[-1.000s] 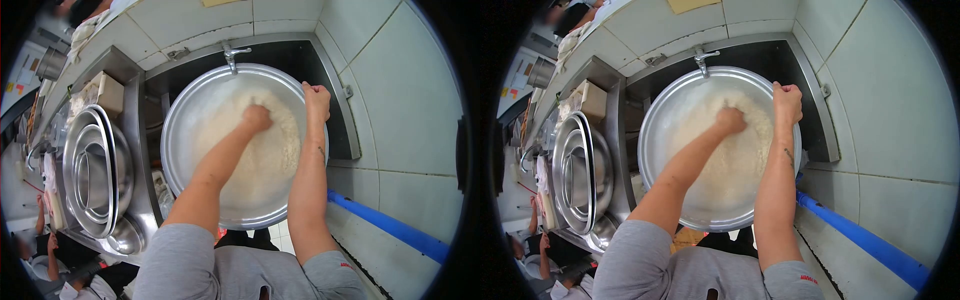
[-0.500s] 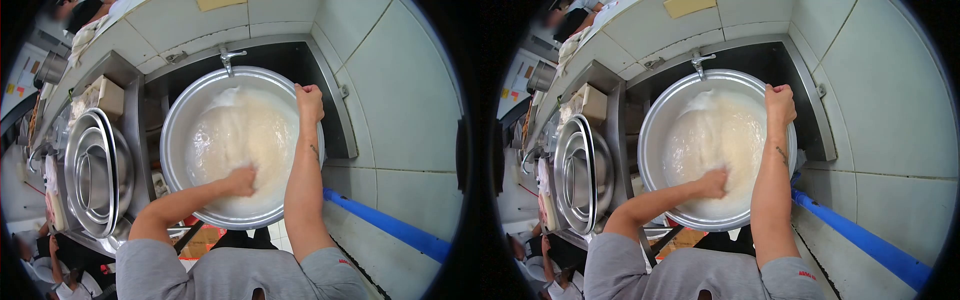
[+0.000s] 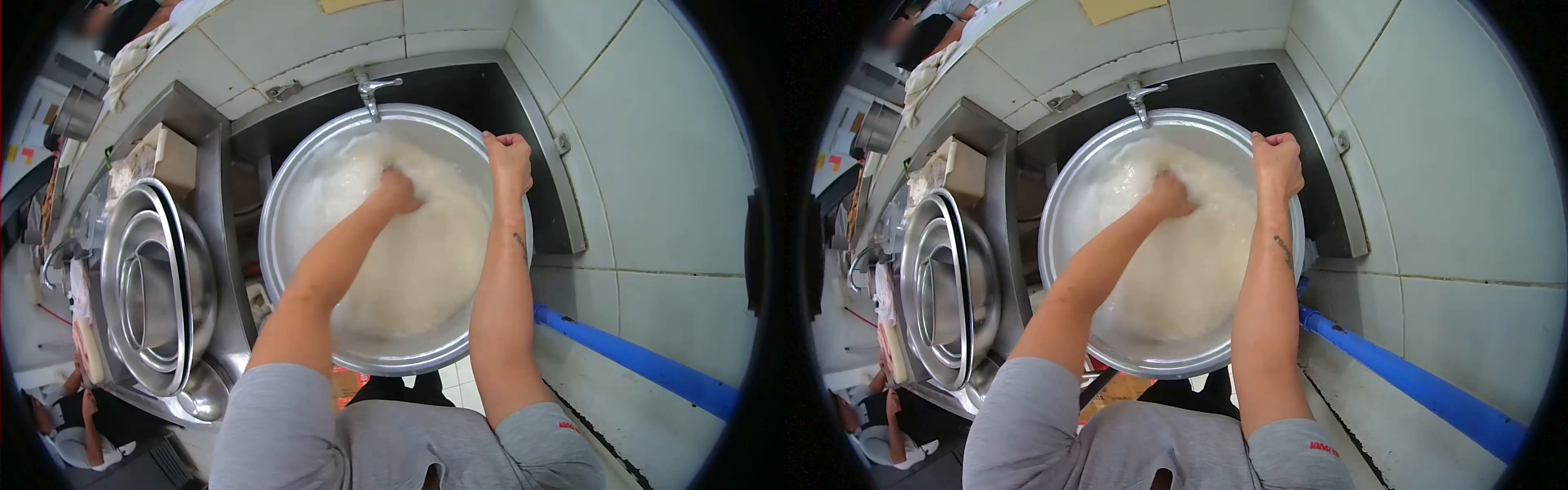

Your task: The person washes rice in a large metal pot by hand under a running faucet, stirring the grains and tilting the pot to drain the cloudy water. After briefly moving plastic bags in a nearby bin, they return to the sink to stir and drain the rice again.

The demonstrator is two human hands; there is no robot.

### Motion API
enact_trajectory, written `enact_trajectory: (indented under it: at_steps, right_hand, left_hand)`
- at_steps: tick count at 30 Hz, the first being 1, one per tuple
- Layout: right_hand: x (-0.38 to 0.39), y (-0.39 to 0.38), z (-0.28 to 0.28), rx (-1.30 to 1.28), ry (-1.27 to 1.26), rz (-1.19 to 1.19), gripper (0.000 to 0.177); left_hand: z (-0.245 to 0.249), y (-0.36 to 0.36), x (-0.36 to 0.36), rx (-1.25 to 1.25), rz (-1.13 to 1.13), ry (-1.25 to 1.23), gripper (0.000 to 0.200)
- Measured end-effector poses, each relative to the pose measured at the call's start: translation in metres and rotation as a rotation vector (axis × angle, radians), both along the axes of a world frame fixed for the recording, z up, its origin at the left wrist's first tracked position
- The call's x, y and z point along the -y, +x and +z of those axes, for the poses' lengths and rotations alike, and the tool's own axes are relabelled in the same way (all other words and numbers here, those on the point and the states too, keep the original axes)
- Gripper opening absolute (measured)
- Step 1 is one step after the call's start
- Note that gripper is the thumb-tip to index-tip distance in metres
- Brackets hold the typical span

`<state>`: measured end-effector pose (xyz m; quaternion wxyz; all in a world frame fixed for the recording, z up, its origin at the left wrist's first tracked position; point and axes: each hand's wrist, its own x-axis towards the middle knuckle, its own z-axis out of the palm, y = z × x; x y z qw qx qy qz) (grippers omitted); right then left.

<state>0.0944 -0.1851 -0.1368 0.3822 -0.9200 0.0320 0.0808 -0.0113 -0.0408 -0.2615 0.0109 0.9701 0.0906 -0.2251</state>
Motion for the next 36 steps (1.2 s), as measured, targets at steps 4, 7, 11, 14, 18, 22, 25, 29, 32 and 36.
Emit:
enact_trajectory:
  at_steps: [4,7,11,14,18,22,25,29,32,36]
  right_hand:
    - [-0.001,0.000,0.000,0.002,-0.018,0.007,0.027]
    - [-0.001,0.002,-0.001,-0.019,-0.034,0.024,0.028]
    - [0.000,0.002,-0.002,0.000,-0.081,0.117,0.035]
    - [-0.002,-0.004,0.002,0.021,-0.160,0.157,0.041]
    - [-0.002,-0.003,0.004,-0.036,-0.135,0.087,0.048]
    - [-0.001,-0.001,-0.001,-0.023,-0.114,0.057,0.051]
    - [0.000,-0.001,0.000,-0.030,-0.097,0.069,0.050]
    - [0.000,-0.003,0.005,-0.053,-0.078,0.082,0.045]
    - [0.001,-0.002,0.003,-0.061,-0.060,0.073,0.044]
    - [-0.001,-0.003,0.006,-0.065,-0.072,0.069,0.045]
  left_hand:
    - [0.026,-0.069,0.021,0.042,0.120,-0.082,0.065]
    - [0.043,-0.105,0.050,-0.056,0.165,-0.277,0.067]
    - [0.022,-0.134,0.095,-0.066,0.005,-0.449,0.058]
    - [0.010,-0.116,0.117,0.020,-0.514,-0.252,0.044]
    - [0.019,-0.036,0.121,-0.064,-0.620,-0.285,0.032]
    - [0.001,0.034,0.070,-0.017,-0.356,-0.020,0.033]
    - [0.008,0.031,0.011,0.010,0.031,-0.225,0.033]
    - [0.021,-0.016,-0.037,-0.010,0.339,-0.197,0.043]
    - [0.033,-0.057,-0.029,-0.178,0.259,-0.193,0.050]
    - [0.004,-0.113,0.018,-0.069,0.253,-0.368,0.055]
